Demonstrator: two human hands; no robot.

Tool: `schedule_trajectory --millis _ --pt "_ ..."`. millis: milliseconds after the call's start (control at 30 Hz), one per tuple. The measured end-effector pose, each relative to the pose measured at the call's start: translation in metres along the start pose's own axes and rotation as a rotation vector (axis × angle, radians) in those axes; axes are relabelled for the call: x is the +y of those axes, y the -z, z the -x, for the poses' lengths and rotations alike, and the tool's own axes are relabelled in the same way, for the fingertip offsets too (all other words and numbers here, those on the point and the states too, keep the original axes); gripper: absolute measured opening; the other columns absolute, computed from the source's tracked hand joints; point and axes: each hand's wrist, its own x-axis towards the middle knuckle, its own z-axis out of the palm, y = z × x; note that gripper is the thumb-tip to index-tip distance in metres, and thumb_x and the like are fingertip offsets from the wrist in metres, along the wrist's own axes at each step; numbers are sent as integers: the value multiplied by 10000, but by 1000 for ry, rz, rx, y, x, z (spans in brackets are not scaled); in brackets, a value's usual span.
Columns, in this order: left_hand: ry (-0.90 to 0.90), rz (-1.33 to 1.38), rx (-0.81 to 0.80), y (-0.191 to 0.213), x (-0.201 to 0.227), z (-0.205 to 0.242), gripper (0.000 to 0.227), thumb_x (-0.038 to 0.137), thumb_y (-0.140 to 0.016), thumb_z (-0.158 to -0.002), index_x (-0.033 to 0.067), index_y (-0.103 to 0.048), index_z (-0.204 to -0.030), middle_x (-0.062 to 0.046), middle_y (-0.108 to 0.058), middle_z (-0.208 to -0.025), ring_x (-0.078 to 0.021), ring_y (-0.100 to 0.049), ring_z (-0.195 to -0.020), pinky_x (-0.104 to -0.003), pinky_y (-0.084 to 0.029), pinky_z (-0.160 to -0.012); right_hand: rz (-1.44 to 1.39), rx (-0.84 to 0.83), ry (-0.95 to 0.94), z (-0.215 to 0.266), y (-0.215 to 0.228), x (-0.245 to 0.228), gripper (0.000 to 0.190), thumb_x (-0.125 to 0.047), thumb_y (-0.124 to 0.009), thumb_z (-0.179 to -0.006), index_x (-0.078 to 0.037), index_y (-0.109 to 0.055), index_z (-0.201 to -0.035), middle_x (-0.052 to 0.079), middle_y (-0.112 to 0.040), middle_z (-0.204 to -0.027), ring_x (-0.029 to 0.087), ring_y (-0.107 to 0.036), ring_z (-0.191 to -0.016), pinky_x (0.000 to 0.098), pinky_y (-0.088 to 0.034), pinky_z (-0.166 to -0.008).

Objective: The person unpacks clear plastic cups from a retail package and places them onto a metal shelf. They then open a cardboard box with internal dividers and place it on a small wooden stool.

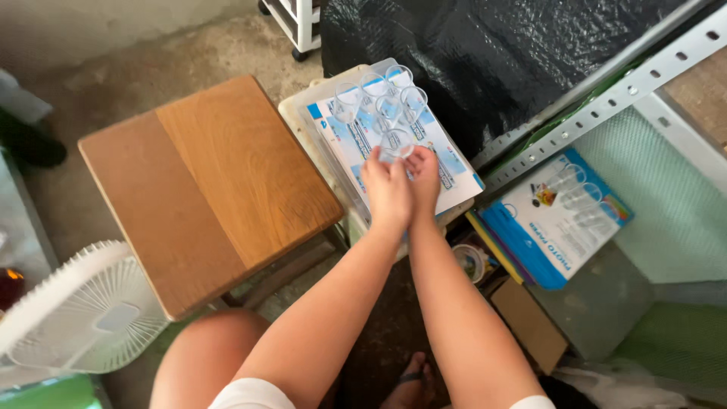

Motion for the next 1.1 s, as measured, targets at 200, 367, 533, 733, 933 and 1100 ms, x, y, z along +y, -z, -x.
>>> schedule_trajectory --millis 200,367,533,733,933,1100 --pt "164 -83 3 12 6 -46 704 381 -593 -933 10 -446 -1513 -318 -453 -1457 -448 -432 -1435 -465 -308 -1235 10 -99 -117 -12 -37 -8 611 -85 -772 -953 -104 -429 -1458 265 -489 -1512 395 -412 -1472 509 -388 -1188" --pt "203 -163 -16 17 4 -85 721 413 -601 -901 21 -476 -1493 -306 -504 -1444 -422 -476 -1416 -456 -331 -1234 -62 -49 -211 -11 -61 -10 605 -94 -786 -926 -165 -449 -1422 166 -493 -1490 280 -476 -1420 386 -410 -1174" --pt "224 -211 -29 24 5 -101 734 418 -586 -874 23 -482 -1484 -278 -578 -1407 -383 -538 -1374 -441 -368 -1212 243 8 -175 -8 -77 -18 442 -115 -795 -915 -246 -579 -1278 -31 -640 -1177 84 -670 -1181 227 -557 -982" --pt "335 -132 -114 30 20 -95 797 389 -607 -852 77 -403 -1557 -247 -536 -1491 -359 -494 -1421 -435 -376 -1216 -154 -6 -271 -6 -81 -22 537 -92 -771 -905 -170 -488 -1354 40 -477 -1151 177 -604 -1185 289 -537 -1020" --pt "380 -136 -141 30 29 -87 819 419 -605 -853 144 -363 -1585 -234 -553 -1480 -354 -500 -1418 -457 -403 -1192 -152 -45 -251 -8 -82 -25 489 -111 -696 -972 -140 -472 -1406 75 -437 -1223 190 -552 -1261 303 -510 -1052" --pt "394 -109 -113 30 29 -84 856 390 -621 -875 96 -302 -1613 -244 -475 -1558 -351 -448 -1461 -458 -353 -1227 59 -74 -177 -5 -77 -30 583 0 -728 -926 -103 -503 -1454 124 -508 -1368 252 -507 -1395 355 -450 -1155"
